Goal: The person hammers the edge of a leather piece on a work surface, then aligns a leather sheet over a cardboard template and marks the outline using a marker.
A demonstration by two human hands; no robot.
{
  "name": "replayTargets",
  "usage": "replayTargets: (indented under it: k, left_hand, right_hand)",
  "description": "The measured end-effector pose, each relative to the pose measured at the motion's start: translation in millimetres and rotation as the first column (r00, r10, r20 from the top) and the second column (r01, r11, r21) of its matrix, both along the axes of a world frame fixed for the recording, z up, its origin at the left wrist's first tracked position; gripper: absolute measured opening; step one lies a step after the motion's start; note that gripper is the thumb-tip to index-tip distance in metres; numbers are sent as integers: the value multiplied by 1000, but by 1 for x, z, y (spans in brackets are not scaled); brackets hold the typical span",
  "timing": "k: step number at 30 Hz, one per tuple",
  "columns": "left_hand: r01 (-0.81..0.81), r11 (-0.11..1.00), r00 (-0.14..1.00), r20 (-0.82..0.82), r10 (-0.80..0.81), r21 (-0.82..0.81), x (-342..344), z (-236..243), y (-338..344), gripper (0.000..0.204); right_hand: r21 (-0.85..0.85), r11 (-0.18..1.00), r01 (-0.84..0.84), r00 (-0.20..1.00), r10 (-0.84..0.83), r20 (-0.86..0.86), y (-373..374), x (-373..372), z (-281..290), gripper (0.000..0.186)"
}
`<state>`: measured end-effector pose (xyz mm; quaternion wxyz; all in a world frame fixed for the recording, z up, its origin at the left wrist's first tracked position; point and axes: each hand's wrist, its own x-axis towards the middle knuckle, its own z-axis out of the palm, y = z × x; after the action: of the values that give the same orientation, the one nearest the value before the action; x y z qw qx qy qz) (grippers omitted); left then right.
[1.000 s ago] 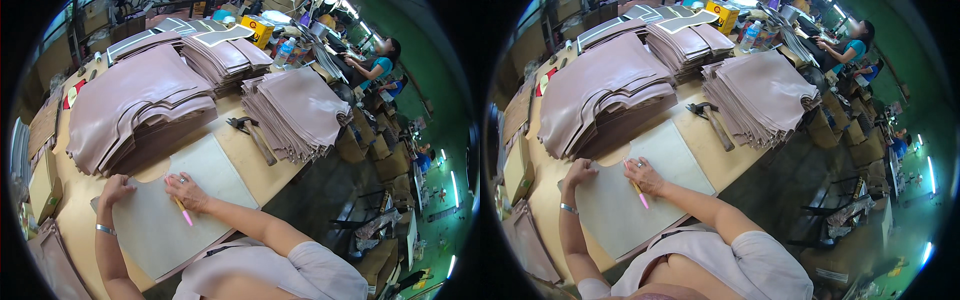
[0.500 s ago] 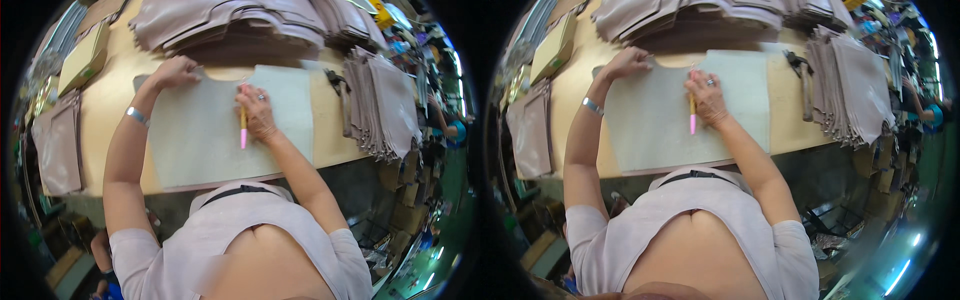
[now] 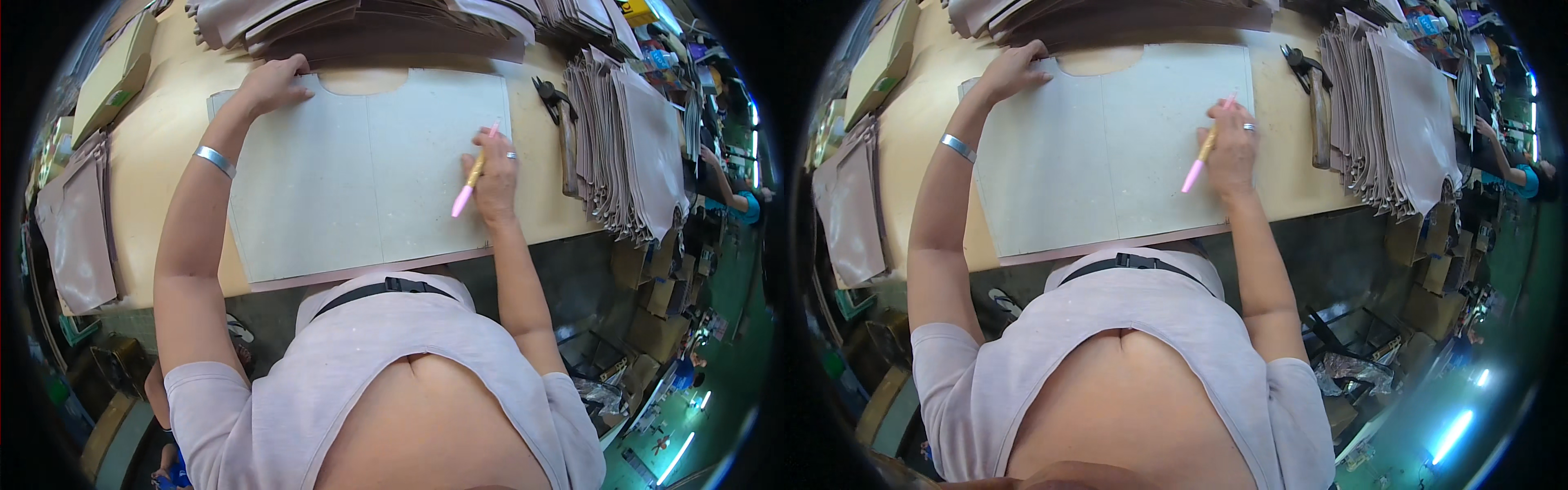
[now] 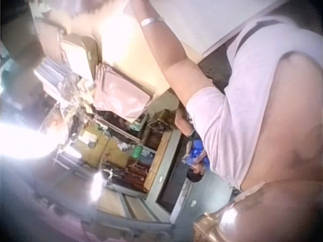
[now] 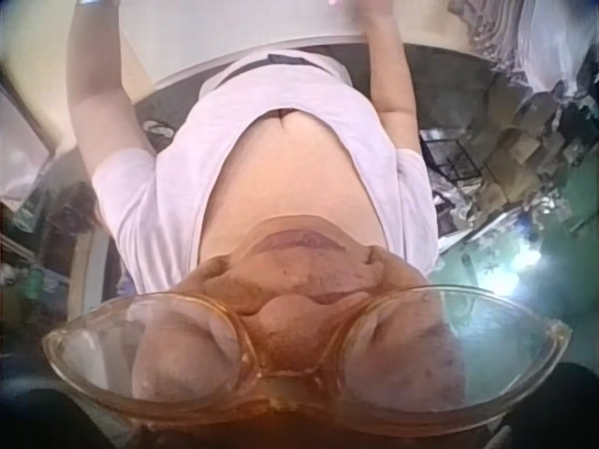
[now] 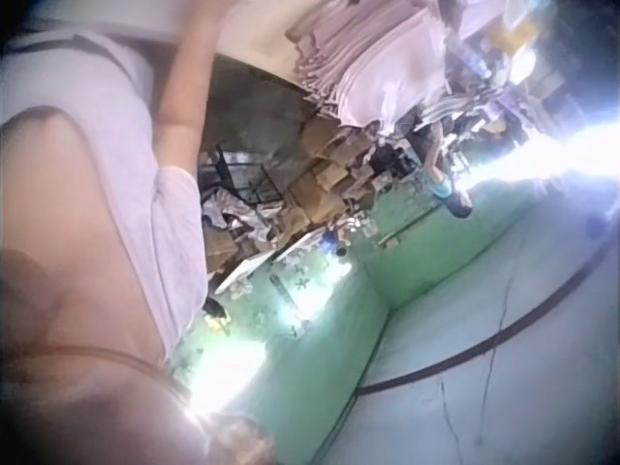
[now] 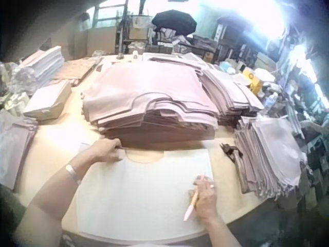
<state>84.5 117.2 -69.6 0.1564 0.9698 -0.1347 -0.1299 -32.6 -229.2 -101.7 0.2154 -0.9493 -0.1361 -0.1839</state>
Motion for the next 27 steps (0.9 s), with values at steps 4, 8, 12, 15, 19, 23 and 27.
replayTargets:
  k: [4,8,12,15,19,23,27]
  left_hand:
    - [4,999,999,50,-3,-34,-1,-9,3,37]
    - [13,995,987,162,3,-100,-6,-18,6,34]
    - [-13,984,983,176,45,-176,-15,-17,3,32]
    - [-27,974,983,171,66,-225,-15,-16,3,32]
    - [17,971,985,173,24,-237,-13,-11,1,33]
    - [29,977,981,191,12,-212,-10,-14,4,32]
    - [57,998,966,253,-45,-39,-12,-21,6,33]
  right_hand:
    - [33,991,128,991,-126,-50,-28,-5,-6,40]
    - [160,972,173,984,-163,-72,-28,-9,-11,41]
    - [175,966,190,982,-185,-42,-24,-11,-13,41]
    - [159,970,185,983,-184,-21,-24,-10,-13,41]
    - [181,963,200,979,-201,-14,-26,-12,-22,41]
    - [187,964,190,982,-191,-13,-27,-10,-21,41]
    - [191,963,191,981,-191,-19,-26,-12,-24,39]
